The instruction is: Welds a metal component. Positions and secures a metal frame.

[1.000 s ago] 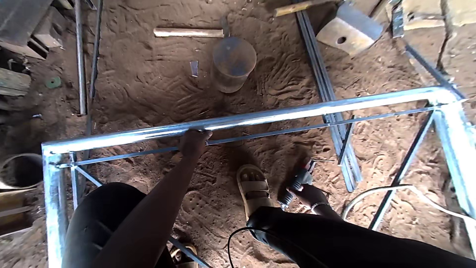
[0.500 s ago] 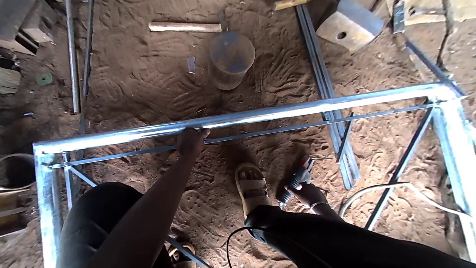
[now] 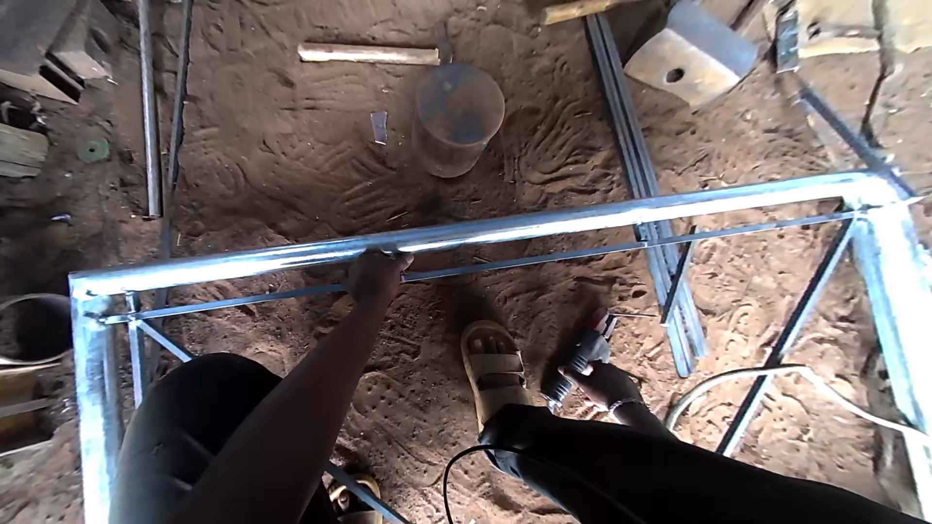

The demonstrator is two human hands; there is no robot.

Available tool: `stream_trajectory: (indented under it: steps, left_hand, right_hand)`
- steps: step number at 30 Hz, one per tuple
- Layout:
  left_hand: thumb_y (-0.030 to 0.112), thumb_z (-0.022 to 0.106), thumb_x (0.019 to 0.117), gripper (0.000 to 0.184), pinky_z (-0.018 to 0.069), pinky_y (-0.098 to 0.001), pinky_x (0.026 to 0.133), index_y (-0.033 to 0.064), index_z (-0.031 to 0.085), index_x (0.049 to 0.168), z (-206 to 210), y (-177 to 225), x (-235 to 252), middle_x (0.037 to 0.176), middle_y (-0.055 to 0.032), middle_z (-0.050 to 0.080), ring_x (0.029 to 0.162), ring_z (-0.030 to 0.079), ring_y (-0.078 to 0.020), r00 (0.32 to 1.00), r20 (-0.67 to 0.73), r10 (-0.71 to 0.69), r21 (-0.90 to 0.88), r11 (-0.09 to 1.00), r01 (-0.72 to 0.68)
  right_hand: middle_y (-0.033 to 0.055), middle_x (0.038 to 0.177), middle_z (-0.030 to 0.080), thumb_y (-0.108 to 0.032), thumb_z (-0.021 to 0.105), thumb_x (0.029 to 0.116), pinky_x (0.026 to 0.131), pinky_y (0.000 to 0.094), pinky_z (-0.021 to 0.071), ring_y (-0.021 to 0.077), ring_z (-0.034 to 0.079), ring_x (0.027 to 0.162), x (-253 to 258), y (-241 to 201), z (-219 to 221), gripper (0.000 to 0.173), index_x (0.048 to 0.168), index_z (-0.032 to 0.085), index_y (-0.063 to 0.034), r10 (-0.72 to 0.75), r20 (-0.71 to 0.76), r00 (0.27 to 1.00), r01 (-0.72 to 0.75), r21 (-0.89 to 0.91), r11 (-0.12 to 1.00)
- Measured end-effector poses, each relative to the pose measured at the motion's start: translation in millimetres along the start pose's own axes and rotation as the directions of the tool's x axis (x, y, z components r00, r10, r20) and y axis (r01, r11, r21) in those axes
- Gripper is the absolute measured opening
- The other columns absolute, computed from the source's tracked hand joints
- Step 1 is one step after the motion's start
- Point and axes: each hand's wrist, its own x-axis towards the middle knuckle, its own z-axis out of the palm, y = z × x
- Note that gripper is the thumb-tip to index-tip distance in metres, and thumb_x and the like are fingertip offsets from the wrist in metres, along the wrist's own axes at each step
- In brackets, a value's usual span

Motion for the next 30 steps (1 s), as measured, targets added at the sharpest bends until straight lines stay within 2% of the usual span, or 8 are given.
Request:
stream_trajectory:
  steps: [6, 16, 21, 24, 30]
  left_hand:
    - [0.065, 0.066, 0.0913, 0.060, 0.0408, -0.0672, 0.101, 0.0070, 0.074, 0.105, -0.6, 4.1, -3.2, 0.115, -0.0179, 0.071, 0.118, 0.063, -0.0373, 1.000, -0.010, -0.028, 0.010, 1.000, 0.029]
    - [0.062, 0.069, 0.0908, 0.055, 0.0379, -0.0656, 0.105, 0.0088, 0.074, 0.104, 1.8, 1.8, -3.6, 0.112, -0.0150, 0.072, 0.116, 0.064, -0.0343, 0.999, -0.029, -0.015, -0.057, 0.998, 0.013]
    - [0.063, 0.067, 0.0918, 0.055, 0.0368, -0.0650, 0.107, 0.0091, 0.075, 0.101, 1.8, 3.0, -5.7, 0.109, -0.0137, 0.073, 0.113, 0.065, -0.0330, 0.999, -0.034, -0.019, -0.031, 0.999, 0.018]
    - [0.062, 0.066, 0.0930, 0.053, 0.0344, -0.0644, 0.109, 0.0103, 0.075, 0.102, 2.2, 1.9, -5.7, 0.109, -0.0120, 0.074, 0.114, 0.065, -0.0312, 0.999, -0.030, -0.012, -0.040, 0.999, 0.011]
    - [0.062, 0.066, 0.0929, 0.053, 0.0356, -0.0636, 0.109, 0.0105, 0.075, 0.104, 3.6, 1.4, -5.8, 0.110, -0.0125, 0.074, 0.114, 0.065, -0.0318, 0.999, -0.043, -0.019, -0.037, 0.999, 0.017]
  right_hand:
    - [0.0244, 0.112, 0.072, -0.062, 0.062, 0.0966, 0.096, 0.0614, 0.0518, 0.0412, 0.069, 0.108, 3.4, 3.3, 1.9, 0.067, 0.120, 0.070, 0.0005, 0.010, 0.007, 1.000, -0.010, 0.009, 1.000]
    - [0.0251, 0.113, 0.072, -0.061, 0.063, 0.0966, 0.096, 0.0609, 0.0520, 0.0405, 0.070, 0.109, 2.0, 0.0, -1.5, 0.066, 0.119, 0.069, 0.0009, 0.026, 0.023, 0.999, -0.026, 0.017, 1.000]
    - [0.0239, 0.108, 0.073, -0.062, 0.063, 0.0963, 0.094, 0.0613, 0.0524, 0.0401, 0.070, 0.105, 2.5, 0.0, -1.7, 0.065, 0.113, 0.072, 0.0001, 0.015, 0.020, 1.000, -0.015, 0.020, 1.000]
    - [0.0241, 0.109, 0.073, -0.061, 0.063, 0.0968, 0.094, 0.0614, 0.0525, 0.0403, 0.070, 0.105, 2.7, -0.6, -1.7, 0.064, 0.114, 0.071, 0.0005, 0.015, 0.019, 1.000, -0.016, 0.017, 1.000]
    - [0.0249, 0.105, 0.073, -0.060, 0.061, 0.0979, 0.093, 0.0618, 0.0525, 0.0416, 0.071, 0.102, 5.2, 2.2, 0.1, 0.064, 0.109, 0.071, 0.0021, 0.011, 0.019, 1.000, -0.011, 0.007, 1.000]
